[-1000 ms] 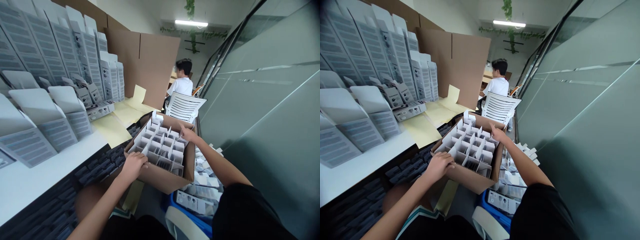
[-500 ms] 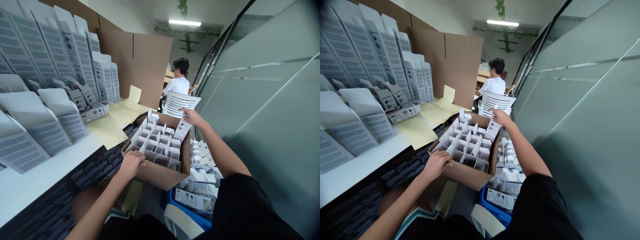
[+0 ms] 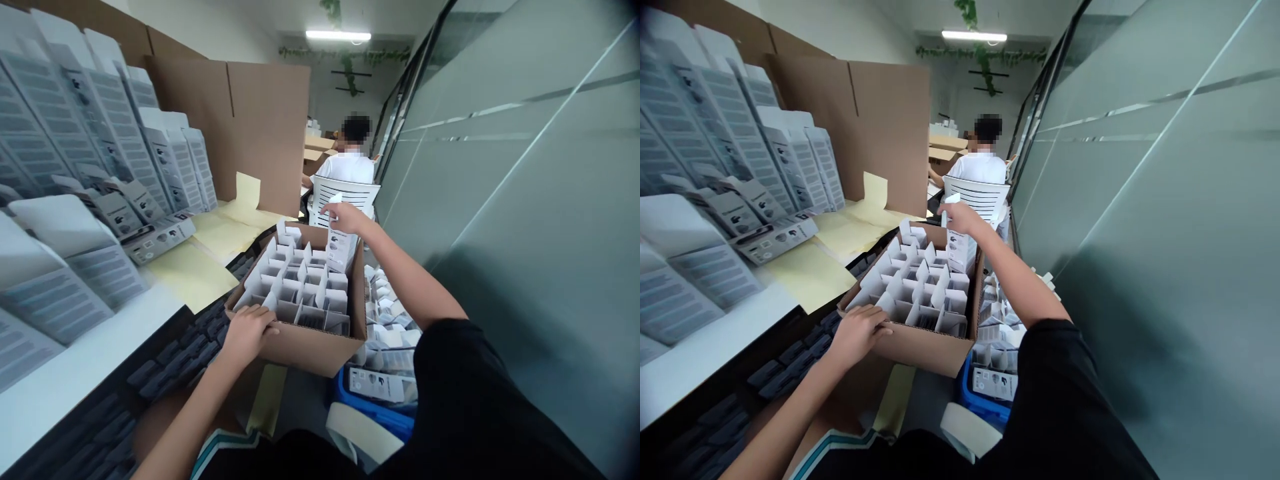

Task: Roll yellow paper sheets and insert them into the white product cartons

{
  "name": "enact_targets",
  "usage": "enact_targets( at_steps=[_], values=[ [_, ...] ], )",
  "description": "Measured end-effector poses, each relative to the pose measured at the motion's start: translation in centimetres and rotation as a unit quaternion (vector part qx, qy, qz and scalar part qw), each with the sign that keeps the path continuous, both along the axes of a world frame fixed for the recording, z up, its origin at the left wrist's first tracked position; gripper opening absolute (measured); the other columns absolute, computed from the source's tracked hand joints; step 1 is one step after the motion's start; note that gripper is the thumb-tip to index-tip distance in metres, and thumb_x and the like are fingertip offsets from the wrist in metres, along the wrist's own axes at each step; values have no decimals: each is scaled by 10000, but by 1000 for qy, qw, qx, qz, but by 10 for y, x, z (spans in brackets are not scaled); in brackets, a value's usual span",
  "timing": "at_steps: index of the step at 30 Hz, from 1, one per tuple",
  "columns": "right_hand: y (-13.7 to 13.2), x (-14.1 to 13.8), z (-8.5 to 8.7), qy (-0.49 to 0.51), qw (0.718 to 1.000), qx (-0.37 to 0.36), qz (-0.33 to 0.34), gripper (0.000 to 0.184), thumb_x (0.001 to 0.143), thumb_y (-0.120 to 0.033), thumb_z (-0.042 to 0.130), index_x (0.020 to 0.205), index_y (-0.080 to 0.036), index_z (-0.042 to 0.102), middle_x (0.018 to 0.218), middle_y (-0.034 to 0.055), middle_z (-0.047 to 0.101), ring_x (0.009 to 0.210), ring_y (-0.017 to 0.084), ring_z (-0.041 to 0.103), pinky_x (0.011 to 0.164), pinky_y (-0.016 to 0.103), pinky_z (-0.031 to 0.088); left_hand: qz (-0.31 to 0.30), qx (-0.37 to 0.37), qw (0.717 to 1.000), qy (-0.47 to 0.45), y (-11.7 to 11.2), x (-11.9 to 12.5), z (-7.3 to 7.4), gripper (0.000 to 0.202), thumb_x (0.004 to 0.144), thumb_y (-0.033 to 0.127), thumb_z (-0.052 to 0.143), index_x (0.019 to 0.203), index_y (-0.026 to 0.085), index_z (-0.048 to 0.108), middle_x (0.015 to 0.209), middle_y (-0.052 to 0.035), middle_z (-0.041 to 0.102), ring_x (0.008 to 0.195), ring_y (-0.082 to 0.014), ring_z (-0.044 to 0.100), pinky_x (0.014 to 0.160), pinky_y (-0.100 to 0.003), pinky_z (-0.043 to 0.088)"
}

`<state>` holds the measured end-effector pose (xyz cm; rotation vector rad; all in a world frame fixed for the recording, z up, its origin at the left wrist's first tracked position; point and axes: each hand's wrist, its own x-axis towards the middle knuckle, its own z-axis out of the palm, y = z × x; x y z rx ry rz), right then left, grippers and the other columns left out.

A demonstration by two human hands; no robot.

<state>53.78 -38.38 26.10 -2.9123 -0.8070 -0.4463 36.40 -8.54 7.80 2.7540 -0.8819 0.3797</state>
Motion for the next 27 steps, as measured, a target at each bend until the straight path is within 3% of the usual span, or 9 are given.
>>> enact_targets(
  at_steps=[6, 15, 20, 23, 27],
  values=[
    [11, -2, 5, 23, 1000, -13, -7, 540, 670, -21, 585, 1176, -170, 705, 908, 19, 689, 751, 161, 551, 652, 254, 318, -8, 10, 1000, -9, 1, 4, -2, 113, 888, 275, 708, 833, 196, 649, 829, -43, 688, 860, -272, 640, 735, -363, 384],
    [10, 3, 8, 39, 998, -51, 24, 552, 714, 10, 576, 1238, -140, 666, 1056, 71, 716, 842, 205, 587, 708, 285, 385, -16, 42, 998, -44, 4, 7, -3, 170, 918, 307, 662, 793, 203, 611, 771, -33, 643, 792, -263, 623, 703, -343, 375],
    [4, 6, 8, 33, 997, -60, 42, 550, 736, 21, 560, 1253, -143, 656, 1017, 71, 715, 843, 207, 584, 690, 288, 374, -10, 45, 998, -44, 4, 8, -3, 174, 924, 313, 644, 793, 207, 603, 774, -36, 644, 792, -258, 621, 704, -336, 376],
    [-1, 7, 0, 43, 996, -56, 60, 550, 726, 29, 558, 1240, -141, 659, 1029, 74, 716, 829, 204, 587, 687, 287, 368, -4, 45, 998, -39, 3, 8, -2, 172, 914, 310, 653, 785, 207, 607, 768, -35, 646, 792, -260, 623, 704, -336, 381],
    [-11, 3, -31, 73, 991, -55, 97, 512, 731, 22, 555, 1188, -165, 690, 1071, 76, 734, 856, 214, 616, 687, 290, 382, 2, 39, 999, -34, 2, 8, -1, 157, 900, 300, 671, 789, 203, 617, 770, -35, 654, 786, -259, 626, 703, -341, 387]
  ],
)
